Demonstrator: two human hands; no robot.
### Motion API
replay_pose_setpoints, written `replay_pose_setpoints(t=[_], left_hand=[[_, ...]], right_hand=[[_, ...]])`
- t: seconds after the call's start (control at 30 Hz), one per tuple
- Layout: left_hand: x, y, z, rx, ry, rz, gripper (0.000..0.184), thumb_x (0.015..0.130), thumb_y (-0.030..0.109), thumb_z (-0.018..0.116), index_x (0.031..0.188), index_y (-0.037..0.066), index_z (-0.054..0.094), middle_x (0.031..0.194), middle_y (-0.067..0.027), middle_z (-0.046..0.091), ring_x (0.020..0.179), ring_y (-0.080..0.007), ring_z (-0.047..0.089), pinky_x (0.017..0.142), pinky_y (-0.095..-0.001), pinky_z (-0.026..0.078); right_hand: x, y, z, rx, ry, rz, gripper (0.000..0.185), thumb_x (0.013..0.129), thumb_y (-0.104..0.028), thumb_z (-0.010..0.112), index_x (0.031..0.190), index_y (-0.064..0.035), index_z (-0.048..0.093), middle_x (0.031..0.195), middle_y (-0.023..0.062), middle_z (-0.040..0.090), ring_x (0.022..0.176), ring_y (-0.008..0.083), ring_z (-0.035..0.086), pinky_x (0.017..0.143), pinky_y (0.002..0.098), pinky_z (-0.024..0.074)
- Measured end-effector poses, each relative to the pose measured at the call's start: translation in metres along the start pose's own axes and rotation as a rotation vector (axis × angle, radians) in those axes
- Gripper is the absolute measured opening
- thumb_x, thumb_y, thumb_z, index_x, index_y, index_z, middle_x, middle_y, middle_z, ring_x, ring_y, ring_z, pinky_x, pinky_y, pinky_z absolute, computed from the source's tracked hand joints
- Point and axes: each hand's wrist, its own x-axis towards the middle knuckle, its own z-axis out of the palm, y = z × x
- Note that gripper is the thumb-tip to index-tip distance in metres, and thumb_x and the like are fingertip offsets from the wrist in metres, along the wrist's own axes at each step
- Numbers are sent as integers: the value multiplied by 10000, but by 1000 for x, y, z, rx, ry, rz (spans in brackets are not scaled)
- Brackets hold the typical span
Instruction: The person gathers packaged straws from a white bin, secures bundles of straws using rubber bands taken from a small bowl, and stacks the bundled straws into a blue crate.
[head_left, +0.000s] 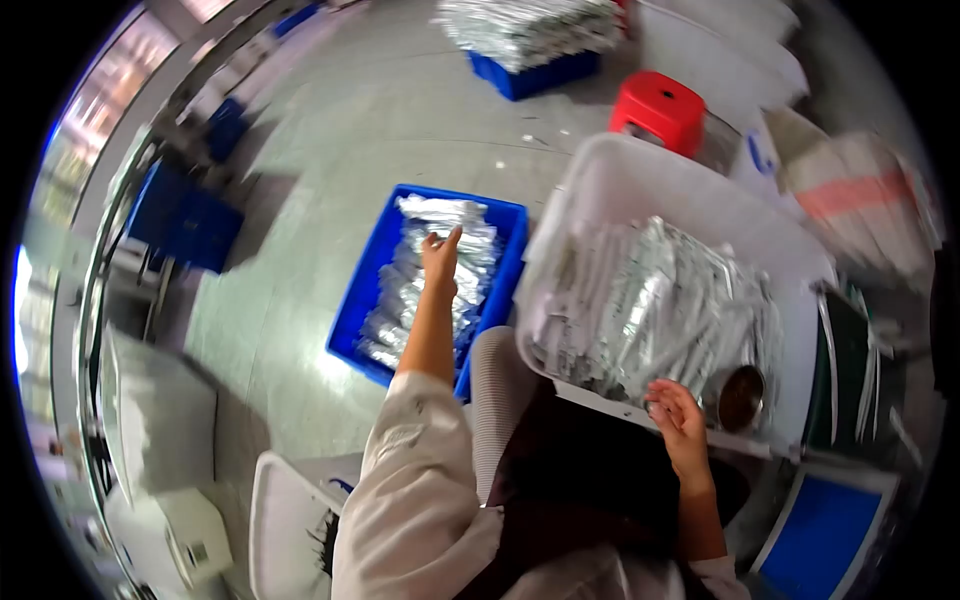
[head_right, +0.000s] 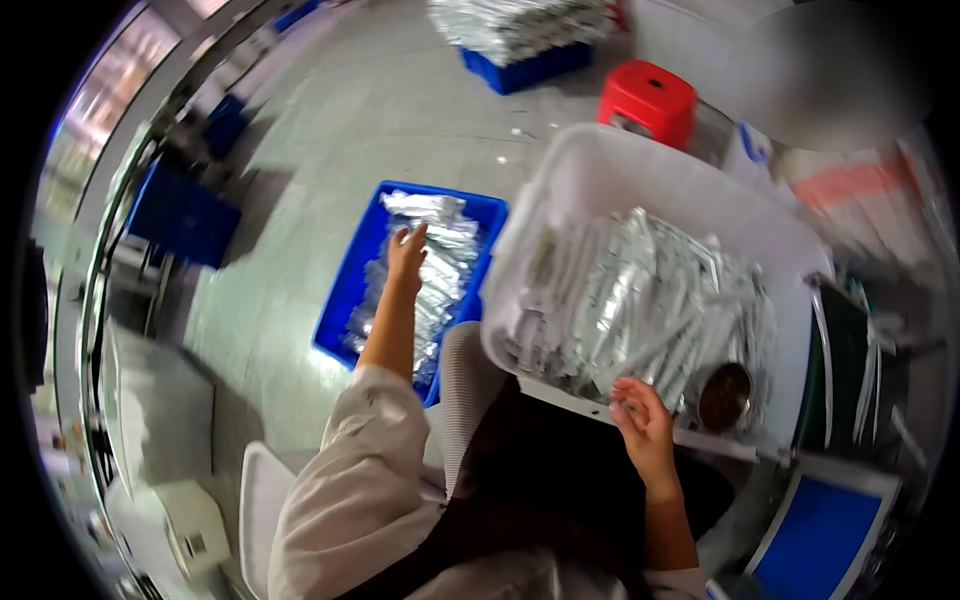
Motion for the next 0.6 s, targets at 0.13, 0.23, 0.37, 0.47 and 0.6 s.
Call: replay_pose_setpoints(t=[0.13,0.23,0.37,0.47,0.6], left_hand=[[-102,-8,56,264,-301,676,381,740,79,626,1078,9,464,960,-113,537,786,-156,551,631,-282,465],[-160,-26,107,526,-797,504,491,726,207,670,1092,-22,437,983,-177,537,839,-218,562,690,-320,474],[-189,-93,169,1207,-807,343,957,559,603,667,1111,-113,355,977,-276,512,958,-332,518,812,-387,430],[-203,-94,199,1483,-761,314,1065,568,665,613,1177,-156,314,1162,-246,453,1061,-354,477,851,-370,419],[-192,-86,203,1505,-780,228,976,601,649,590,1114,-158,393,1125,-258,489,1043,-361,494,835,-390,421]], right_hand=[[-17,40,-33,-469,263,-122,235,763,-69,600,986,-20,543,957,84,568,829,162,565,642,246,453],[-11,44,-36,-652,370,-151,225,742,-73,611,954,-22,553,962,100,561,812,205,571,584,257,464],[14,69,-37,-1039,344,-257,333,755,-200,608,1015,-11,522,1013,129,548,913,302,538,714,371,456],[48,72,-41,-996,344,-10,571,735,-279,630,1117,83,408,1048,243,500,1001,360,482,801,406,422],[128,75,-70,-828,241,572,801,679,-439,659,1148,140,363,1106,270,468,1002,348,480,828,393,405]])
